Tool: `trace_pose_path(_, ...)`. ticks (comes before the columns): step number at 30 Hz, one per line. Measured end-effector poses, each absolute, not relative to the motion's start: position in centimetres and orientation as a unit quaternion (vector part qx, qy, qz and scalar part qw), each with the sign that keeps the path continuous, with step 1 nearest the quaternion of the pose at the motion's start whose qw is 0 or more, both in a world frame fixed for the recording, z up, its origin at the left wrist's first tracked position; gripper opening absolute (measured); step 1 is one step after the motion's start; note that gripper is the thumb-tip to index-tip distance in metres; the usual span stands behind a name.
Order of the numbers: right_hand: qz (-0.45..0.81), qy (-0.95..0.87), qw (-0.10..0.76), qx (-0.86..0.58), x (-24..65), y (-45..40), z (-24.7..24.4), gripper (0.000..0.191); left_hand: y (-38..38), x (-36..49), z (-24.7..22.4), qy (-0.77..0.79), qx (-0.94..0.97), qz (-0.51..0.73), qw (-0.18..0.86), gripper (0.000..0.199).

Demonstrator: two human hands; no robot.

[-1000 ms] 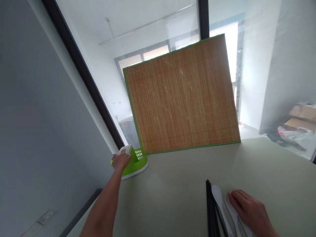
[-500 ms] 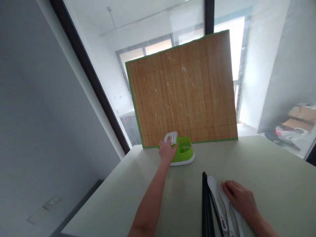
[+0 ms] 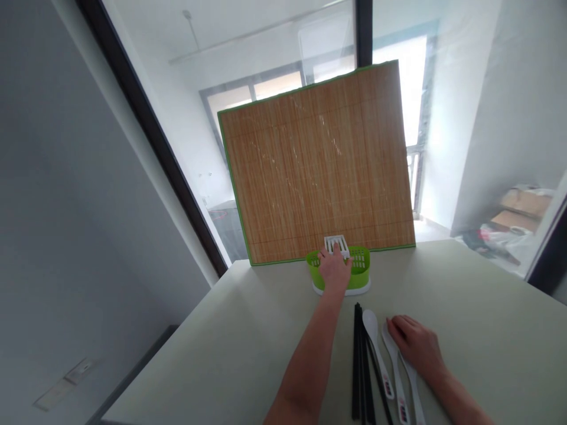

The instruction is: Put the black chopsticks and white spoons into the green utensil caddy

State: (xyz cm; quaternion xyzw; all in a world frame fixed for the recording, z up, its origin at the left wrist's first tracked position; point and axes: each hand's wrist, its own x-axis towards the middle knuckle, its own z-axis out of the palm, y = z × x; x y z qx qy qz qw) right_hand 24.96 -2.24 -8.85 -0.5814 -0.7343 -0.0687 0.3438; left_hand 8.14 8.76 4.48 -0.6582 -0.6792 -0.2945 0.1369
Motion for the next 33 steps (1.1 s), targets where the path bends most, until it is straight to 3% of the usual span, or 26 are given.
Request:
trace_pose_path(8, -0.075, -0.730, 0.346, -0.584, 25.0, -2.5, -8.8, 0.037, 5.6, 6.0, 5.2, -0.623, -0.689, -0.330, 0.168, 0.059)
trace_pose_path(14, -0.091, -0.721, 0.355, -0.588, 25.1, -3.1, -8.4, 0.037, -1.3, 3.3, 0.0, -0.564, -0.736, -0.355, 0.120, 0.021)
trace_pose_path(21, -0.094, -0.723, 0.337, -0.596, 24.7, -3.4, -8.5, 0.036, -6.6, 4.0, -8.2, -0.556, -0.776, -0.293, 0.049, 0.025)
trace_pose_path(29, -0.106, -0.725, 0.329, -0.596, 24.6, -3.7, -8.4, 0.037, -7.4, 4.8, -8.8, -0.535, -0.795, -0.286, -0.012, 0.020)
trace_pose_path(33, -0.118, -0.759, 0.296, -0.568, 23.0, -4.4, -6.7, 0.029, -7.3, 4.6, -8.8, -0.527, -0.794, -0.301, -0.028, 0.023)
